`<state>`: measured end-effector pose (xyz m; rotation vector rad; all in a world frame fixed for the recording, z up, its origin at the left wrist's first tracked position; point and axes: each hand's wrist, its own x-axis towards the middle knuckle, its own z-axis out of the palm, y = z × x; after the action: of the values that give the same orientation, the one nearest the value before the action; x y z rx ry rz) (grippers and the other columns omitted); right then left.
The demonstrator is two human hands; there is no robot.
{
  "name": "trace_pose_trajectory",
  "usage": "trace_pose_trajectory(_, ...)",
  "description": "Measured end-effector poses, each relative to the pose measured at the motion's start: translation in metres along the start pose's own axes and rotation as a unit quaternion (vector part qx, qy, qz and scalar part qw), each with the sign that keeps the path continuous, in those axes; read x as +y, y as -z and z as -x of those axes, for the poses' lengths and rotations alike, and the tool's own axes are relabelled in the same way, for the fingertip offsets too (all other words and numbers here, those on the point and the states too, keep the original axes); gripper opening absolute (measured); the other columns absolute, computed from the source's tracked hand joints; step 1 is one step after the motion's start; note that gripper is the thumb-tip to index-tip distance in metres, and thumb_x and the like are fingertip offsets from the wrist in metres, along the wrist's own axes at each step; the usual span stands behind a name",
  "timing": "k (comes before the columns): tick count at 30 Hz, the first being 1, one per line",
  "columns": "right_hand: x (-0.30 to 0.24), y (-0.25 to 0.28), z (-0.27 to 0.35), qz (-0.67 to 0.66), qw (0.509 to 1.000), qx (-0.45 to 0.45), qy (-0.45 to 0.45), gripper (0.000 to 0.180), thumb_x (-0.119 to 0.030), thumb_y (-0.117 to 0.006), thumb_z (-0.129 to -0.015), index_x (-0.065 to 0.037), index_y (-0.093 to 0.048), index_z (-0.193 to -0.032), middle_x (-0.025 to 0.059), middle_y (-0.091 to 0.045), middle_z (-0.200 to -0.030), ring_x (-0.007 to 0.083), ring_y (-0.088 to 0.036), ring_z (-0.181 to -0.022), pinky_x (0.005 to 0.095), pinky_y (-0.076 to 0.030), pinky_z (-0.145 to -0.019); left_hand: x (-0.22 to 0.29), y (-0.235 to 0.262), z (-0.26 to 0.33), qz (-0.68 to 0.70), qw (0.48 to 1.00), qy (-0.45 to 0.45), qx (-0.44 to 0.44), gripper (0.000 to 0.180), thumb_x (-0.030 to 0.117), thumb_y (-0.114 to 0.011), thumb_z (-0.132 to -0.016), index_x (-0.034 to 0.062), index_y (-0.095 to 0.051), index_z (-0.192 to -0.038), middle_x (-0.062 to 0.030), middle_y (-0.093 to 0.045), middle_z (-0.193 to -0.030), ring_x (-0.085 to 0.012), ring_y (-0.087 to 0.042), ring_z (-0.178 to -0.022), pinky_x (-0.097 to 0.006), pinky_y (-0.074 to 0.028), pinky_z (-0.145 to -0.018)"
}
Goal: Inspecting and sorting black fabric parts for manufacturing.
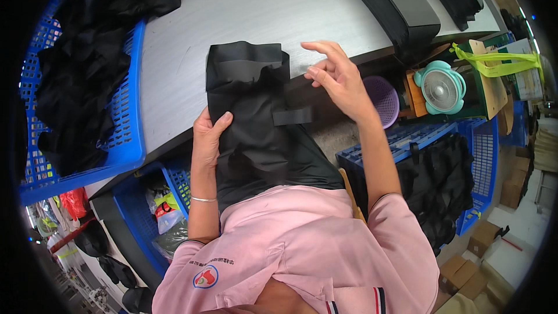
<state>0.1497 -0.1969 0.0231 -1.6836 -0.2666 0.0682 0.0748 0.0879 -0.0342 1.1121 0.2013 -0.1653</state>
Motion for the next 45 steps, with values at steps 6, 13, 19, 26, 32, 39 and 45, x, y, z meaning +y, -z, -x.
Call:
trace_pose_trajectory(6, -0.024, 0.012, -0.034, 0.178, 0.947, -0.248, 0.095, 0.015, -0.005, -0.068, -0.089, -0.001, -0.069, -0.103, 0.0115, -0.056, -0.136, 0.0113, -0.063, -0.091, 0.0239, -0.05, -0.078, 0.002, 0.011, 0.001, 0.029, 0.999, 0.011, -0.034, 0.032, 0.003, -0.069, -0.092, -0.0037, -0.063, -0.123, -0.0089, -0.071, -0.112, -0.0125, -0.067, -0.097, -0.027, -0.054, -0.089)
trace_pose_trajectory(13, -0.023, 0.021, -0.061, 0.075, 0.982, -0.173, 0.019, 0.011, -0.002, -0.07, -0.089, 0.005, -0.065, -0.095, 0.0078, -0.064, -0.096, 0.0119, -0.065, -0.074, 0.0235, -0.053, -0.07, 0.016, -0.002, 0.003, -0.041, 0.999, 0.002, -0.024, 0.032, 0.004, -0.068, -0.093, -0.0038, -0.062, -0.124, -0.0088, -0.07, -0.113, -0.0111, -0.066, -0.099, -0.026, -0.053, -0.09)
trace_pose_trajectory(19, -0.003, 0.013, -0.041, -0.03, 0.999, -0.023, -0.025, 0.036, -0.018, -0.07, -0.092, 0.002, -0.062, -0.121, 0.0076, -0.065, -0.114, 0.0113, -0.065, -0.086, 0.0248, -0.053, -0.081, 0.017, -0.006, -0.003, 0.025, 1.0, -0.01, 0.005, 0.035, 0.007, -0.067, -0.094, -0.0026, -0.06, -0.127, -0.0094, -0.069, -0.118, -0.0135, -0.066, -0.104, -0.028, -0.052, -0.093)
trace_pose_trajectory(26, 0.009, 0.019, -0.015, -0.128, 0.946, -0.139, -0.263, 0.036, -0.028, -0.076, -0.089, -0.002, -0.071, -0.112, 0.0007, -0.07, -0.09, 0.006, -0.06, -0.071, 0.0207, -0.049, -0.069, 0.006, -0.036, -0.011, 0.012, 0.999, 0.017, -0.037, 0.037, 0.006, -0.068, -0.094, -0.0011, -0.059, -0.129, -0.0084, -0.069, -0.119, -0.013, -0.065, -0.105, -0.028, -0.051, -0.096)
trace_pose_trajectory(32, 0.047, 0.032, -0.013, -0.095, 0.988, -0.002, -0.123, 0.021, -0.017, -0.076, -0.085, -0.003, -0.065, -0.075, 0.0001, -0.063, -0.067, 0.0088, -0.058, -0.063, 0.0268, -0.045, -0.057, 0.024, -0.103, -0.032, -0.138, 0.989, -0.014, -0.05, 0.054, 0.004, -0.078, -0.084, -0.0023, -0.053, -0.132, -0.0086, -0.065, -0.123, -0.014, -0.062, -0.108, -0.029, -0.049, -0.098)
trace_pose_trajectory(39, 0.012, 0.064, -0.026, -0.037, 0.996, 0.03, -0.08, 0.016, -0.01, -0.072, -0.077, 0.003, -0.062, -0.079, 0.0095, -0.06, -0.061, 0.0092, -0.054, -0.056, 0.0298, -0.045, -0.054, 0.014, -0.126, -0.086, -0.186, 0.979, -0.049, 0.068, 0.038, -0.006, -0.071, -0.087, -0.0062, -0.06, -0.123, -0.0123, -0.073, -0.106, -0.0161, -0.068, -0.093, -0.029, -0.056, -0.087)
trace_pose_trajectory(45, 0.053, 0.084, -0.089, 0.127, 0.986, 0.051, -0.091, 0.031, -0.02, -0.078, -0.076, 0.003, -0.058, -0.07, 0.016, -0.057, -0.059, 0.0267, -0.052, -0.053, 0.0373, -0.044, -0.056, 0.009, -0.163, -0.127, -0.244, 0.924, -0.237, 0.177, 0.038, -0.004, -0.075, -0.084, -0.0023, -0.062, -0.119, -0.0078, -0.072, -0.103, -0.0173, -0.067, -0.096, -0.028, -0.054, -0.085)
